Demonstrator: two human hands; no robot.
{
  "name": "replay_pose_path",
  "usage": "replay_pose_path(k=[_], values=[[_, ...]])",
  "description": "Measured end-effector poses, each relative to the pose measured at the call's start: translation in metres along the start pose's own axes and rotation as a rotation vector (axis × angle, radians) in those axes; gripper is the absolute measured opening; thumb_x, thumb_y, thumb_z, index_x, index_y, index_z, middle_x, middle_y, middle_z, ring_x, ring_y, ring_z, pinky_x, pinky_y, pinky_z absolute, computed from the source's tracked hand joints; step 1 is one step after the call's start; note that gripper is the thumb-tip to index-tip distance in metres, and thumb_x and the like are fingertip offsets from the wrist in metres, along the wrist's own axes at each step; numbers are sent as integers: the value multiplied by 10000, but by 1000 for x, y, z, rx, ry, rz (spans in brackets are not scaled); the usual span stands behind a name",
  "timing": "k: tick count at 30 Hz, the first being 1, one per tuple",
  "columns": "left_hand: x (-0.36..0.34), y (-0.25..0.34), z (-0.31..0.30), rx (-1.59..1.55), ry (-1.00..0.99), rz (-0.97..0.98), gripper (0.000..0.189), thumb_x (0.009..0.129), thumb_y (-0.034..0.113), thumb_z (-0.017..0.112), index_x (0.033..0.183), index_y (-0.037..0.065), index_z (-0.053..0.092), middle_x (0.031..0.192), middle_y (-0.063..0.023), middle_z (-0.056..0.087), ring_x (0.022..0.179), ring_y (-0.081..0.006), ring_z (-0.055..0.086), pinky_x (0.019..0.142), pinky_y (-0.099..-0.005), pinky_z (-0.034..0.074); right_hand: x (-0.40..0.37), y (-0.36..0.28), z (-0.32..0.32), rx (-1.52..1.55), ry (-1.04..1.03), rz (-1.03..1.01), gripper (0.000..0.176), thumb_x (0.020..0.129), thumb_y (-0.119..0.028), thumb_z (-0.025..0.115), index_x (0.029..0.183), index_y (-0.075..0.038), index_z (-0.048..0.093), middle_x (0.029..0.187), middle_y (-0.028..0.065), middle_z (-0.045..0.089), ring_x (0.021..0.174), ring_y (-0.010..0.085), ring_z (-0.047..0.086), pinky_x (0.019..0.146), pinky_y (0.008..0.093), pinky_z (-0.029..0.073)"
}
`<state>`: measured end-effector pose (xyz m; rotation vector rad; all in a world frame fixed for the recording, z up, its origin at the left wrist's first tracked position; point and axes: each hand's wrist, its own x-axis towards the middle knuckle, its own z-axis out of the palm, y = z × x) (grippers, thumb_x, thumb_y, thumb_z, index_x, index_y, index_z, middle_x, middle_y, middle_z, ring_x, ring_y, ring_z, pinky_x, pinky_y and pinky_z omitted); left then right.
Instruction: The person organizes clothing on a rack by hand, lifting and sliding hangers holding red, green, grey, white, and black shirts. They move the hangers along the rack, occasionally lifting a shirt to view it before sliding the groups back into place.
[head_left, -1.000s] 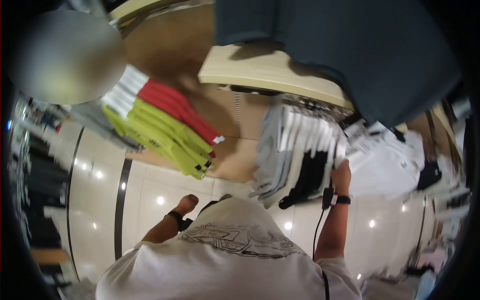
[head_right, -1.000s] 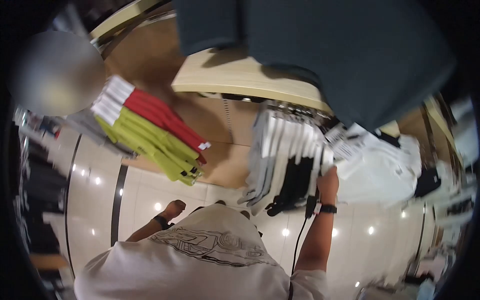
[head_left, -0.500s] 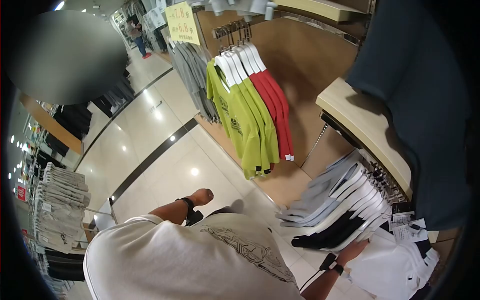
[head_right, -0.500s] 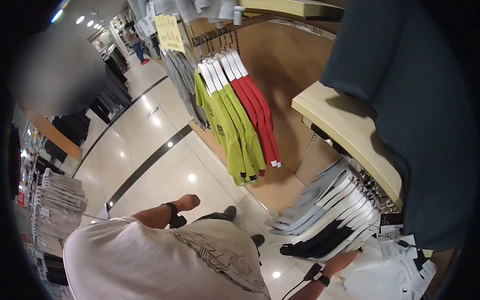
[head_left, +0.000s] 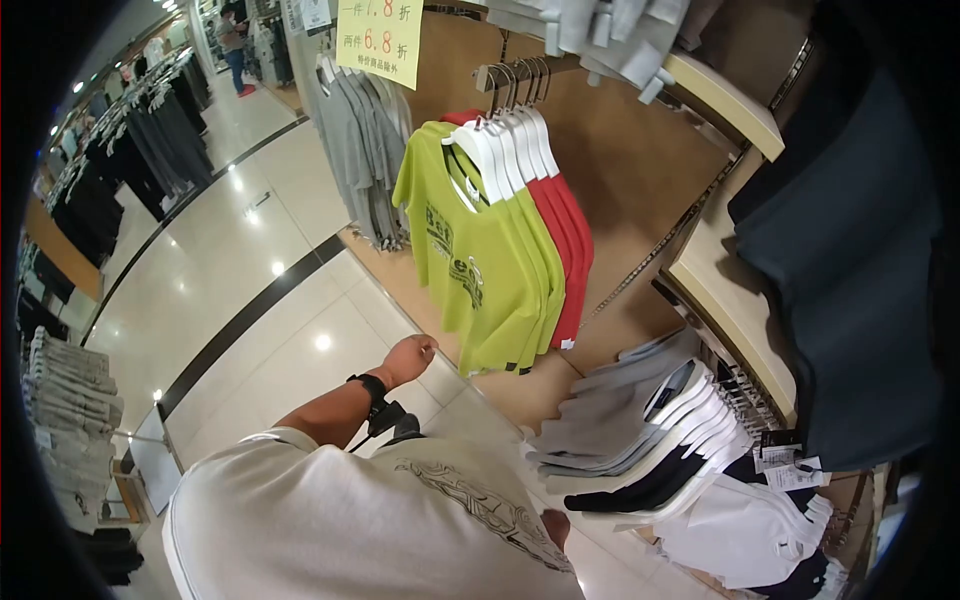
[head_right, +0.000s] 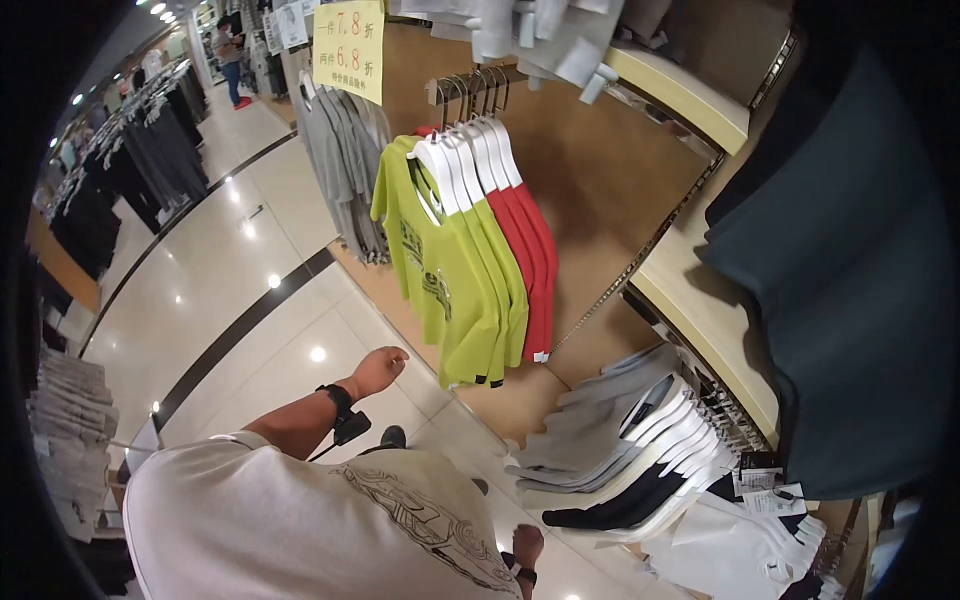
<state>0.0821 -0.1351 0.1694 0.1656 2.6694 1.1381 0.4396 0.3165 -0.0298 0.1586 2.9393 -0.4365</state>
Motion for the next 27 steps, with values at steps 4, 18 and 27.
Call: replay_pose_path(k=[4, 18, 27], values=[[31, -3, -25, -151, 193, 162, 200, 948, 137, 626, 1084, 5, 692, 934, -158, 711, 815, -269, 672, 786, -371, 549, 90, -95, -85, 487, 174, 139, 241, 908, -271, 725, 974, -40, 739, 844, 140, 753, 794, 268, 733, 748, 389, 566], [70, 18, -142, -275, 119, 288, 125, 935, 92, 699, 872, 4, 638, 760, -36, 597, 701, -126, 567, 669, -280, 481, 338, -407, -399, 208, 769, -339, 634, 810, -178, 779, 1363, 4, 527, 1301, 239, 590, 1213, 405, 543, 1055, 470, 431], [125, 72, -202, -341, 332, 588, 312, 901, 40, 720, 1195, 12, 617, 1084, -133, 665, 958, -237, 639, 853, -333, 509, 427, -477, -424, 245, 607, -213, 739, 780, -200, 773, 1399, 34, 444, 1219, 310, 624, 1143, 463, 605, 984, 507, 488]])
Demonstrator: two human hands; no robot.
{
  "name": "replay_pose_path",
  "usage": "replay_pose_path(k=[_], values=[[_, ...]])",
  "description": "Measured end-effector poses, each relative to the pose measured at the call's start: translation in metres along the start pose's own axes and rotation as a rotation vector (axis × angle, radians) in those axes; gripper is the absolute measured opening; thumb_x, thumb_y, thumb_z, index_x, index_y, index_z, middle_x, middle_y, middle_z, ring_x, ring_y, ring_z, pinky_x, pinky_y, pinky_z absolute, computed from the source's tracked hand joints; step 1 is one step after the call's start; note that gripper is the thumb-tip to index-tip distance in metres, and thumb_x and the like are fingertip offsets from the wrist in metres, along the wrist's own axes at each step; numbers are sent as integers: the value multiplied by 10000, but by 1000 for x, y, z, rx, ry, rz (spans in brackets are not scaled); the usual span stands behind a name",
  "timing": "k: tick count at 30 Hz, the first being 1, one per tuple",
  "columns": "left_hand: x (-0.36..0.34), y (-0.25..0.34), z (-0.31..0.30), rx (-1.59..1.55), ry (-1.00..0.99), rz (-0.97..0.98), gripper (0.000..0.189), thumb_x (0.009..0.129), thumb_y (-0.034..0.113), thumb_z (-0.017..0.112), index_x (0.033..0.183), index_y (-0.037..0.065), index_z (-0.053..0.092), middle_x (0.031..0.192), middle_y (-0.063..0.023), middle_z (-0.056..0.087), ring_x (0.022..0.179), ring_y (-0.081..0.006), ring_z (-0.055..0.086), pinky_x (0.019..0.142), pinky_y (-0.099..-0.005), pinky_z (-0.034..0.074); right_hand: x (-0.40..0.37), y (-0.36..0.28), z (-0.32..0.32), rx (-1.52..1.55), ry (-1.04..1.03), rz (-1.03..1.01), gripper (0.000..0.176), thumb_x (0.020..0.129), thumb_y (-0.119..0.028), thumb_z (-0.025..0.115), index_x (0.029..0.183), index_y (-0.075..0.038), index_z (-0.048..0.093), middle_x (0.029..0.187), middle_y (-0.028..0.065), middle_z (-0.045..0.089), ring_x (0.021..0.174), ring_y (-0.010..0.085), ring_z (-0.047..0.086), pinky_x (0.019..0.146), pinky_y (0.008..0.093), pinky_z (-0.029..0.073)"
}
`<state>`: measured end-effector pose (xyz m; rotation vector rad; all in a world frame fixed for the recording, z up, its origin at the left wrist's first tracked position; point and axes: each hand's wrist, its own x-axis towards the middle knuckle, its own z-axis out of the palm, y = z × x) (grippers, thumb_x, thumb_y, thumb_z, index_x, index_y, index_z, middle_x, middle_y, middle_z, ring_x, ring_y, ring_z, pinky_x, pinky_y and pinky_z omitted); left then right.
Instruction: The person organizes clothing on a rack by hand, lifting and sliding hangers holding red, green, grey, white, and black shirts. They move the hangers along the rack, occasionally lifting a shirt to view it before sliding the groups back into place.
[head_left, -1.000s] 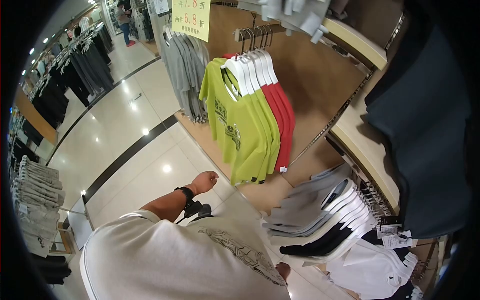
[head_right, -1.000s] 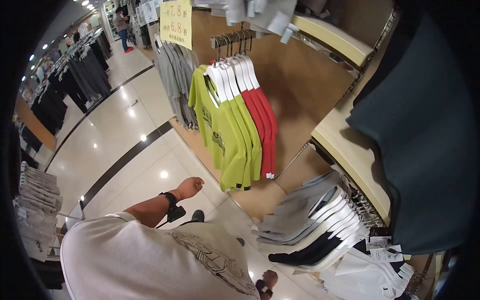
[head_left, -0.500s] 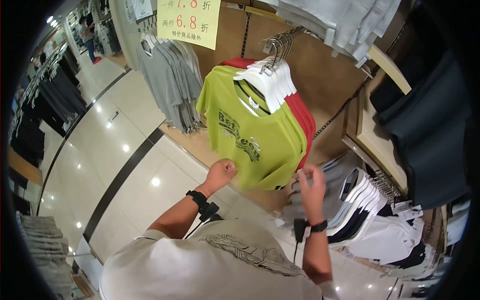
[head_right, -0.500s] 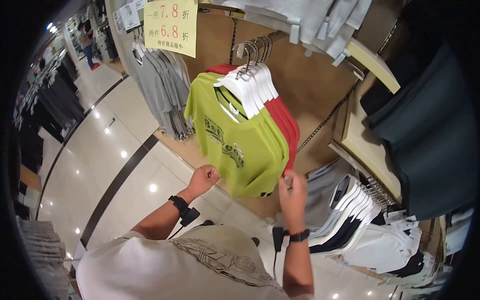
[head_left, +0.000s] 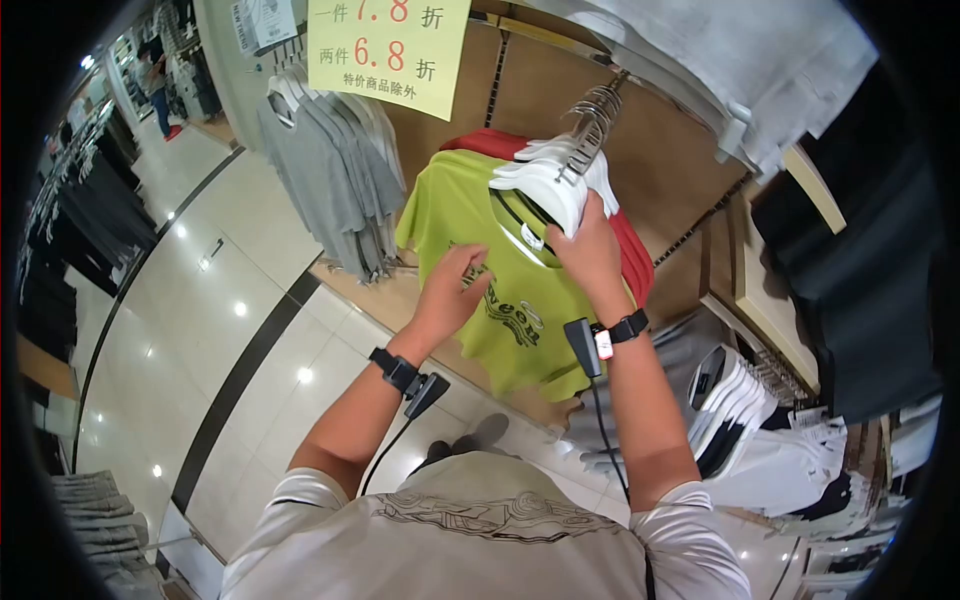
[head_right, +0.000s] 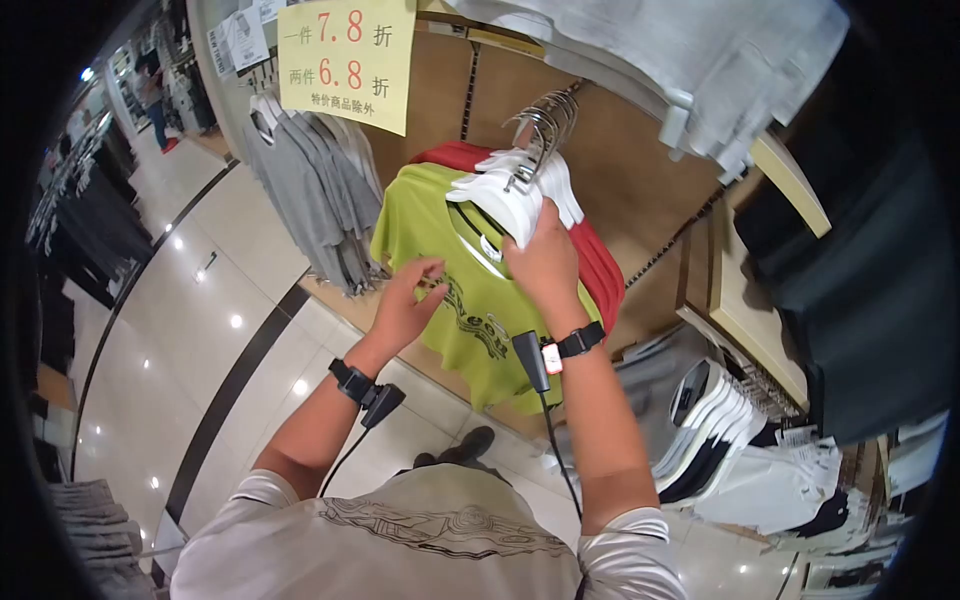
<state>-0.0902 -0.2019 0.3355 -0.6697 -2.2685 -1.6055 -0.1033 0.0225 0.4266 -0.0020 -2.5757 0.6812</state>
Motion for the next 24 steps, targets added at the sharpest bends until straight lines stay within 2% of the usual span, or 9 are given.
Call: replay_pose_path(k=[1, 2, 4, 5, 7, 11, 14, 17, 24], values=[[14, 7, 0, 57, 39, 106, 403, 878, 45, 737, 1250, 12, 583, 1153, -156, 638, 1043, -287, 624, 916, -366, 497, 4, -2, 4, -4, -36, 116, 719, 781, -175, 754, 1389, 37, 431, 1196, 314, 633, 1116, 477, 618, 954, 518, 503], [29, 14, -1, 120, 77, 211, 495, 855, 51, 753, 1305, 13, 548, 1222, -178, 612, 1127, -337, 609, 978, -399, 484, 5, -3, 6, 10, -46, 100, 719, 781, -175, 754, 1389, 37, 431, 1196, 314, 633, 1116, 477, 618, 954, 518, 503], [67, 34, -4, 202, 141, 380, 584, 826, 81, 771, 1349, 11, 522, 1283, -203, 584, 1207, -369, 583, 1045, -436, 450, 4, -2, 8, -9, 5, 72, 661, 775, -130, 715, 1348, 34, 428, 1190, 310, 633, 1094, 486, 621, 924, 530, 514], [85, 42, -3, 225, 144, 373, 584, 826, 81, 771, 1349, 11, 522, 1283, -203, 584, 1207, -369, 583, 1045, -436, 450, 5, 3, 12, 12, -4, 65, 661, 775, -130, 715, 1348, 34, 428, 1190, 310, 633, 1094, 486, 621, 924, 530, 514], [120, 49, 0, 215, 42, 496, 624, 781, 92, 785, 1342, -4, 530, 1295, -219, 586, 1206, -379, 580, 1043, -431, 447, 6, 13, 21, 89, 92, -61, 601, 786, -121, 688, 1321, 9, 447, 1130, 315, 646, 1042, 502, 623, 887, 551, 510], [167, 25, 9, 376, -175, 409, 544, 749, 110, 779, 1252, 7, 602, 1201, -219, 645, 1114, -386, 623, 957, -414, 490, 5, 13, 19, 129, 51, -1, 635, 737, -110, 740, 1297, 20, 469, 1144, 279, 640, 1056, 475, 622, 911, 522, 513], [171, 22, 13, 366, -160, 335, 298, 763, 137, 749, 1038, 45, 678, 943, -163, 701, 906, -382, 671, 781, -402, 522, 9, 18, 15, 144, 31, -56, 622, 727, -105, 759, 1269, 18, 480, 1112, 262, 641, 1028, 466, 623, 888, 515, 514], [169, 32, 13, 354, -195, 229, 293, 752, 143, 729, 1017, 49, 647, 986, -169, 702, 983, -407, 654, 828, -462, 517, 15, 19, 7, 180, -62, -44, 611, 724, -104, 766, 1253, 16, 485, 1096, 257, 641, 1027, 464, 624, 880, 520, 513], [171, 42, 0, 413, -307, 260, 338, 773, 178, 721, 1065, 50, 607, 1010, -197, 700, 986, -427, 644, 846, -496, 506, 14, 31, 17, 185, 1, -176, 678, 720, -111, 786, 1288, 12, 438, 1071, 270, 636, 934, 474, 646, 803, 544, 534]])
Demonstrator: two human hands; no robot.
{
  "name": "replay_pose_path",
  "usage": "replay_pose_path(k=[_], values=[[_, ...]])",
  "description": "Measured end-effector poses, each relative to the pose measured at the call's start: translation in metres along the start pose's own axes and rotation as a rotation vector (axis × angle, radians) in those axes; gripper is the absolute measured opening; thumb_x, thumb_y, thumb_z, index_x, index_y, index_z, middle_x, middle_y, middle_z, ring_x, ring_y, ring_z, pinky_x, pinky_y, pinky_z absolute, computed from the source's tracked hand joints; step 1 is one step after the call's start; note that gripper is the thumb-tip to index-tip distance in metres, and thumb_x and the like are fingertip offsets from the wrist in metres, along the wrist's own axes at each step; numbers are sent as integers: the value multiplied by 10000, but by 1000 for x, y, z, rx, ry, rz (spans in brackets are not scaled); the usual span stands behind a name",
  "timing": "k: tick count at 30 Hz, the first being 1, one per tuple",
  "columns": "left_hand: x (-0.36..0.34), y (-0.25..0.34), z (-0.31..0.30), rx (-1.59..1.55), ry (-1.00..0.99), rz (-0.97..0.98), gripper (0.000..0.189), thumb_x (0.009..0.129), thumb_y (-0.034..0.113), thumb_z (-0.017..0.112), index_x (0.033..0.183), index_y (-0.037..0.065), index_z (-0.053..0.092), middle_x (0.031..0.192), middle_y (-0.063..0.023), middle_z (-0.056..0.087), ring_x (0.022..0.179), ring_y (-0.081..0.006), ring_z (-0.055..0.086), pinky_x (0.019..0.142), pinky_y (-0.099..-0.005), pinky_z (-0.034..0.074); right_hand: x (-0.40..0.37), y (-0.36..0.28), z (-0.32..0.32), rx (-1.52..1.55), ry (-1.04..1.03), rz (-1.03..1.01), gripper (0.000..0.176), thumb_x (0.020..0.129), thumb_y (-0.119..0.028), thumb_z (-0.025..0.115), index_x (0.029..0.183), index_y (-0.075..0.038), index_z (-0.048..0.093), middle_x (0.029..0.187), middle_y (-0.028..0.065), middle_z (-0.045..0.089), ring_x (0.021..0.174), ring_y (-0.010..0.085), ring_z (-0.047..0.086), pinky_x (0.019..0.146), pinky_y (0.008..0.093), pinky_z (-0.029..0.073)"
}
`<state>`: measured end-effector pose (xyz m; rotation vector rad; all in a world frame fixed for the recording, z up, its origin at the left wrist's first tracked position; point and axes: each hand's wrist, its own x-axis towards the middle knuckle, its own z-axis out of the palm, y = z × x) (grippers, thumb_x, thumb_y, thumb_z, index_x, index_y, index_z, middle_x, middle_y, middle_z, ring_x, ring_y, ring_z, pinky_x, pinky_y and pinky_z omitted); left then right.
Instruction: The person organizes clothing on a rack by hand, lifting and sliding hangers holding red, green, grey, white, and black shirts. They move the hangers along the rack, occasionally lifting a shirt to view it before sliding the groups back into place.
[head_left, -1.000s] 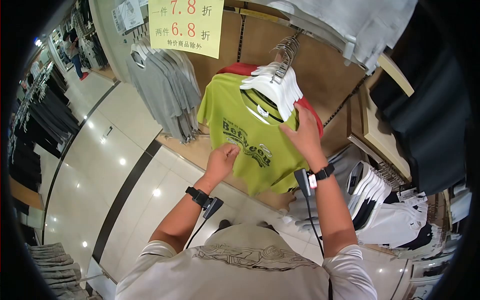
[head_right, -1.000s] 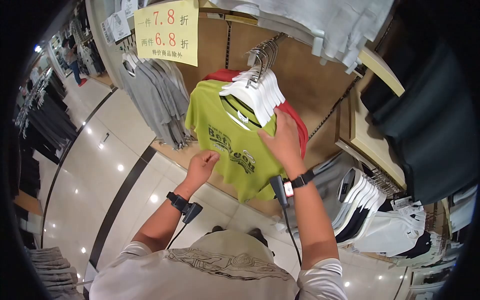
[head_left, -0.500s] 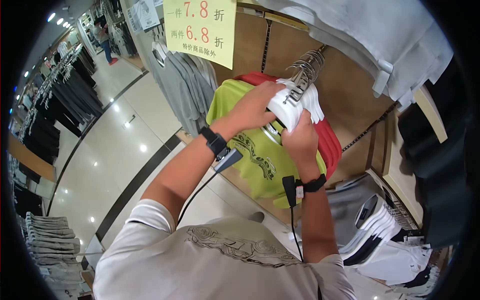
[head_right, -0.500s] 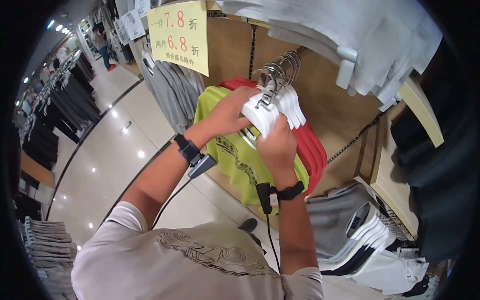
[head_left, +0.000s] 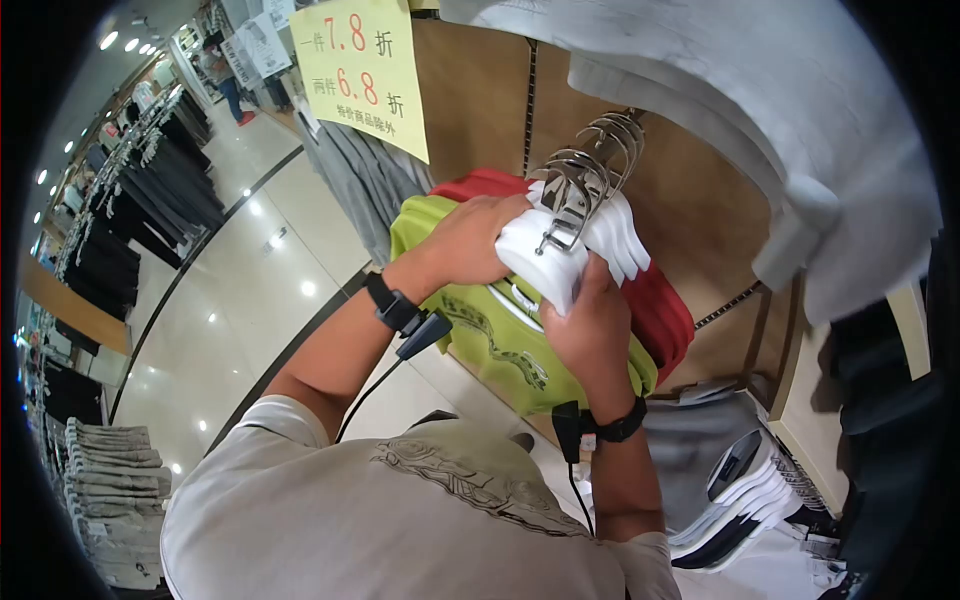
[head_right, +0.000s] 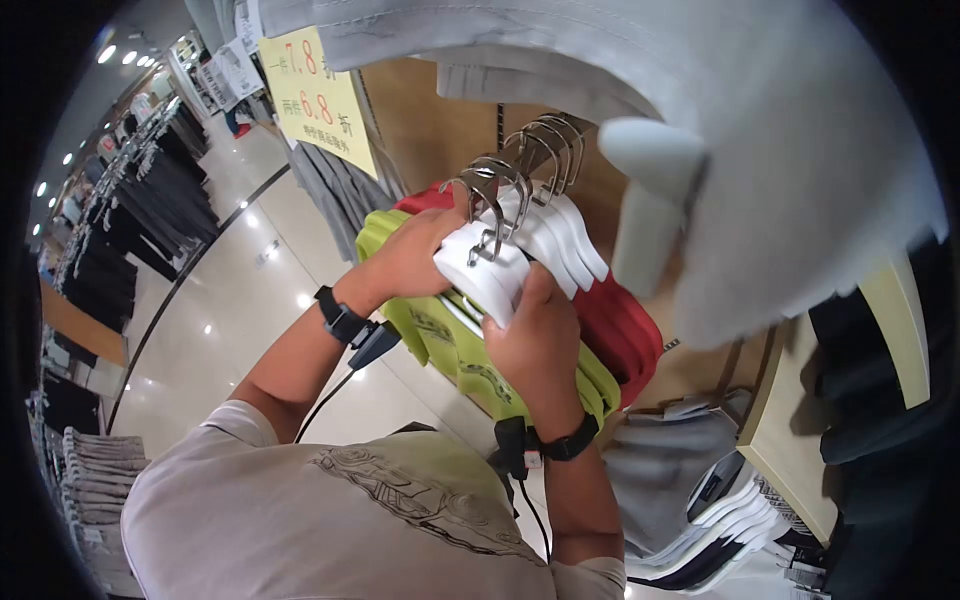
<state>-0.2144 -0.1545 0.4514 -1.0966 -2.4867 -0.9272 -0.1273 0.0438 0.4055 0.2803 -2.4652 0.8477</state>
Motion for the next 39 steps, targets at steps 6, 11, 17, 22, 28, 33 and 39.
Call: replay_pose_path(k=[6, 11, 17, 22, 28, 33, 39], values=[[-8, -4, 4, -55, -83, -25, 522, 726, 116, 737, 1206, -16, 578, 976, -254, 669, 954, -459, 630, 837, -504, 502, 13, -25, -11, 3, -30, 54, 702, 725, -95, 768, 1339, 0, 441, 1106, 272, 648, 970, 471, 653, 836, 533, 539], [-10, -4, 2, -125, -122, -31, 589, 689, 122, 755, 1235, -7, 575, 1063, -260, 662, 1008, -465, 618, 873, -513, 497, 2, -36, -20, -175, -23, 166, 635, 732, -60, 733, 1307, -8, 471, 1086, 271, 665, 990, 470, 649, 843, 528, 527], [-6, -21, 24, -145, 72, 126, 377, 688, 69, 684, 1047, 11, 580, 861, -233, 681, 843, -447, 657, 800, -515, 509, 4, -42, -17, -174, 4, 216, 509, 759, -33, 681, 1229, -11, 486, 1007, 277, 671, 954, 492, 644, 826, 541, 518], [7, -25, 18, -294, 61, 230, 379, 714, 145, 779, 996, 14, 563, 895, -208, 675, 912, -430, 648, 803, -504, 502, 9, -50, -24, -220, 65, 188, 531, 756, -17, 635, 1270, -39, 503, 1013, 262, 686, 952, 494, 648, 823, 522, 529], [-2, -22, -5, -512, -32, 430, 586, 753, 291, 829, 1164, -17, 548, 1025, -196, 668, 978, -393, 661, 903, -498, 501, -12, -81, -45, -389, 61, 146, 417, 754, -40, 641, 1167, -40, 588, 1015, 243, 672, 928, 483, 646, 808, 513, 531], [3, -66, -7, -799, -37, 173, 587, 841, 279, 813, 1302, 1, 579, 1211, -175, 615, 1095, -335, 613, 971, -394, 493, -68, -102, -43, -476, -24, 226, 321, 798, -37, 633, 1105, 7, 554, 916, 236, 688, 863, 458, 687, 771, 430, 554], [43, -77, 34, -412, 156, 319, 607, 831, 214, 770, 1365, 48, 534, 1300, -189, 598, 1252, -364, 545, 1062, -485, 432, -124, -118, -21, -479, 20, 404, 289, 802, -54, 659, 1074, -5, 575, 843, 215, 702, 815, 459, 688, 706, 438, 550]])
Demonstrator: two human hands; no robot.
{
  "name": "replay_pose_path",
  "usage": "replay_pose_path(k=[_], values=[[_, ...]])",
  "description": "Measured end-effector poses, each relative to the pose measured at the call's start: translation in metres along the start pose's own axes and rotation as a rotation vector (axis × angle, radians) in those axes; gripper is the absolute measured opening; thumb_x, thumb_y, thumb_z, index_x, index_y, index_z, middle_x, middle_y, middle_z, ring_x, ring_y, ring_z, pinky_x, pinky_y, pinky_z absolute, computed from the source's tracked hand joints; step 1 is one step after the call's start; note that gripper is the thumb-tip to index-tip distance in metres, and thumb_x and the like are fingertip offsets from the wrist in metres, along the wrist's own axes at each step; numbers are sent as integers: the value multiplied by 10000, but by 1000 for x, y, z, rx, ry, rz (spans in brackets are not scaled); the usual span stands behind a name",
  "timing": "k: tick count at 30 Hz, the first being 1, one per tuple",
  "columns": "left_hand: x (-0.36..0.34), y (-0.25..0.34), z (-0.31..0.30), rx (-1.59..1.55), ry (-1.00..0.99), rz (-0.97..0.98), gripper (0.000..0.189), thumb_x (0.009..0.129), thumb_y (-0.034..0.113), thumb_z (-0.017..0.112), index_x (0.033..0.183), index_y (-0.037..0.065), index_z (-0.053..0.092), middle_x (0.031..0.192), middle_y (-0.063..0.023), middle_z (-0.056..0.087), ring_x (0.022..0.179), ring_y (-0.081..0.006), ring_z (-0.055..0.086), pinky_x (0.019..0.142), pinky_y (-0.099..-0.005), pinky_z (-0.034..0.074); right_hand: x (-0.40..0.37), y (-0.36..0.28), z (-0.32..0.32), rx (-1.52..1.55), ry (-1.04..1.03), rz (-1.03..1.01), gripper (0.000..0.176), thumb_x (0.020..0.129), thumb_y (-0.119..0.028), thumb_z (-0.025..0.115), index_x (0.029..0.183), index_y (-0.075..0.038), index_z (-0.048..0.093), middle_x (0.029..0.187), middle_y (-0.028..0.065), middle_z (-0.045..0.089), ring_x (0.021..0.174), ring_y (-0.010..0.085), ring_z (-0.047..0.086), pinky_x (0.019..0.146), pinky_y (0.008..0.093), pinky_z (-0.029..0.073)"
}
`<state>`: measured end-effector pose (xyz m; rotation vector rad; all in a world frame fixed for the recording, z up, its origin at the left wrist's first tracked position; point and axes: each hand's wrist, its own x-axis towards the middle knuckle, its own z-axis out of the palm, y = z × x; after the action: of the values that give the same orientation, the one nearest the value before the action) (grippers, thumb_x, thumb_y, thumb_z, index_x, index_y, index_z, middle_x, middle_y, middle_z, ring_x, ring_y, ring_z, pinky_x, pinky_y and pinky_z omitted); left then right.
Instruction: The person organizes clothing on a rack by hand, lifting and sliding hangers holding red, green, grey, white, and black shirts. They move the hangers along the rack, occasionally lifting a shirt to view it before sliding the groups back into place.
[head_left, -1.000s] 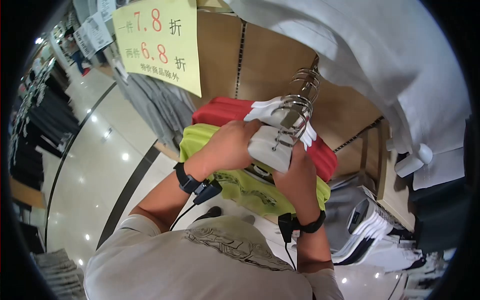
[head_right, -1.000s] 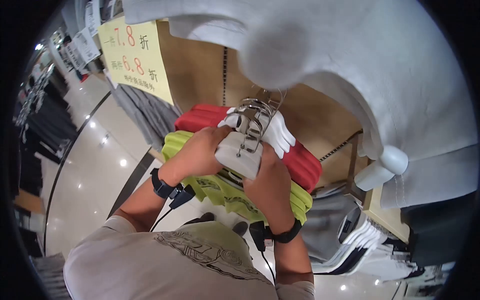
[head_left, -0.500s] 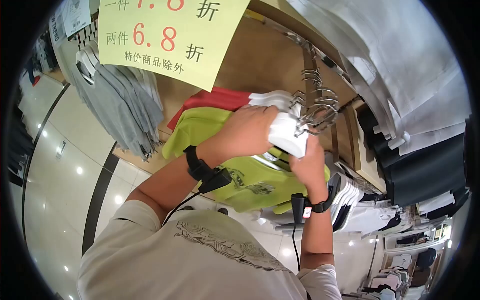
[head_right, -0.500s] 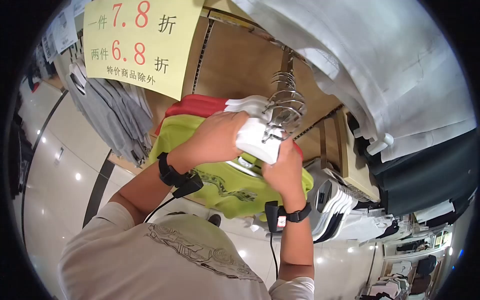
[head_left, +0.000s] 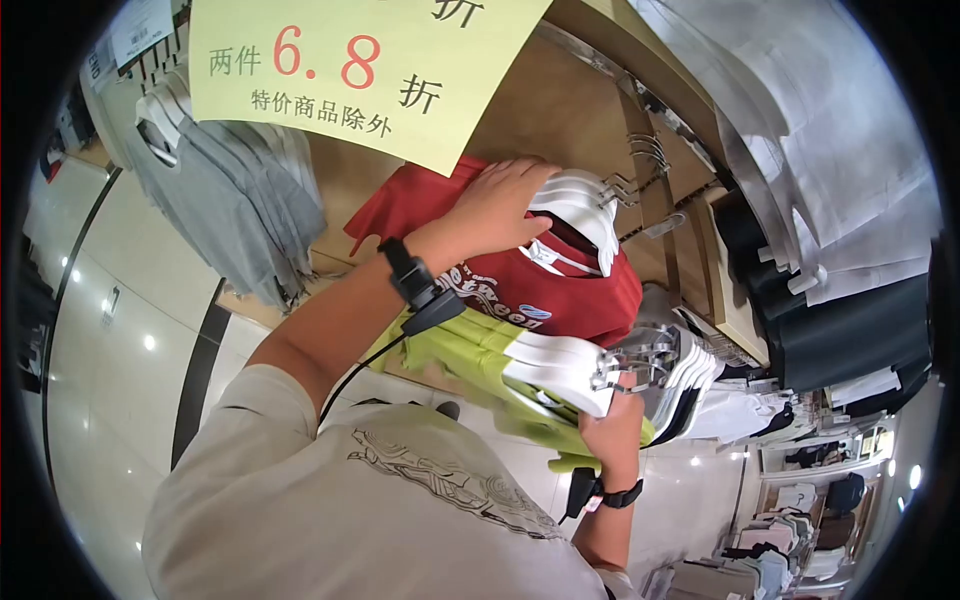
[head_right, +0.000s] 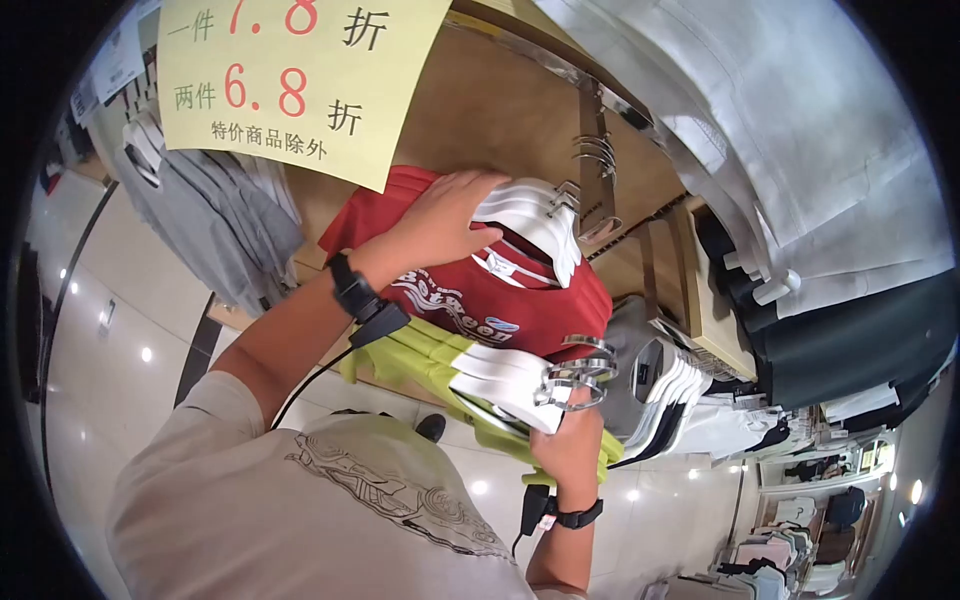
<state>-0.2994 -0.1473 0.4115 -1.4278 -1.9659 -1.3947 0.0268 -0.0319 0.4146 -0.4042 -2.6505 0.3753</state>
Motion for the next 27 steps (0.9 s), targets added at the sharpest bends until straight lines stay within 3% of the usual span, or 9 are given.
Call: replay_pose_path(k=[1, 3, 5, 8, 14, 20, 26, 27], values=[[6, -6, 9, 25, -37, -14, 572, 816, 171, 743, 1340, 49, 549, 1273, -191, 614, 1230, -371, 559, 1048, -485, 440, -9, 1, 3, -7, 6, 9, 289, 802, -54, 659, 1074, -5, 575, 843, 215, 702, 815, 459, 688, 706, 438, 550], [18, -11, 20, 39, -72, -15, 542, 800, 129, 717, 1314, 50, 564, 1247, -193, 630, 1207, -379, 573, 1034, -484, 448, -28, 6, 7, 30, -56, 168, 409, 742, -63, 688, 1130, -18, 566, 933, 231, 650, 866, 484, 626, 757, 523, 511], [29, -9, 22, 168, -217, -158, 468, 750, 52, 650, 1216, 32, 600, 1127, -191, 672, 1120, -397, 610, 995, -497, 456, -46, 6, 7, -36, -40, 162, 439, 738, -61, 692, 1151, -11, 551, 928, 234, 652, 869, 484, 630, 753, 528, 513], [28, -10, 35, 198, -129, -128, 403, 727, 18, 611, 1129, 20, 621, 1011, -186, 687, 1030, -398, 633, 951, -500, 462, -74, -1, 11, -65, -4, 233, 454, 739, -55, 688, 1166, -7, 539, 935, 239, 658, 874, 486, 634, 751, 525, 518], [23, -10, 48, 245, 2, -69, 344, 762, 32, 587, 1102, 35, 643, 1009, -160, 694, 988, -344, 654, 882, -434, 466, -123, -8, 13, -82, 61, 463, 469, 750, -45, 673, 1195, -11, 531, 992, 262, 679, 911, 497, 647, 779, 519, 532], [24, 17, 29, 231, 71, -25, 328, 749, 21, 596, 1076, 33, 622, 1028, -151, 678, 1015, -341, 635, 905, -442, 444, -142, -6, 9, -126, 123, 582, 539, 740, -27, 658, 1257, -2, 507, 1061, 294, 673, 983, 515, 638, 831, 523, 533], [-5, 33, 7, 186, -11, -64, 423, 686, -21, 615, 1106, 24, 598, 1037, -160, 637, 1058, -371, 590, 950, -460, 434, -172, 33, 2, -123, 158, 684, 552, 739, -9, 638, 1270, -5, 490, 1060, 312, 667, 1007, 531, 628, 871, 525, 521], [-13, 33, 8, 172, 25, -48, 409, 687, -17, 621, 1093, 26, 600, 1037, -159, 638, 1045, -369, 591, 945, -462, 431, -180, 42, 1, -105, 173, 780, 534, 741, -3, 634, 1255, -4, 491, 1055, 312, 668, 1012, 532, 627, 875, 529, 517]])
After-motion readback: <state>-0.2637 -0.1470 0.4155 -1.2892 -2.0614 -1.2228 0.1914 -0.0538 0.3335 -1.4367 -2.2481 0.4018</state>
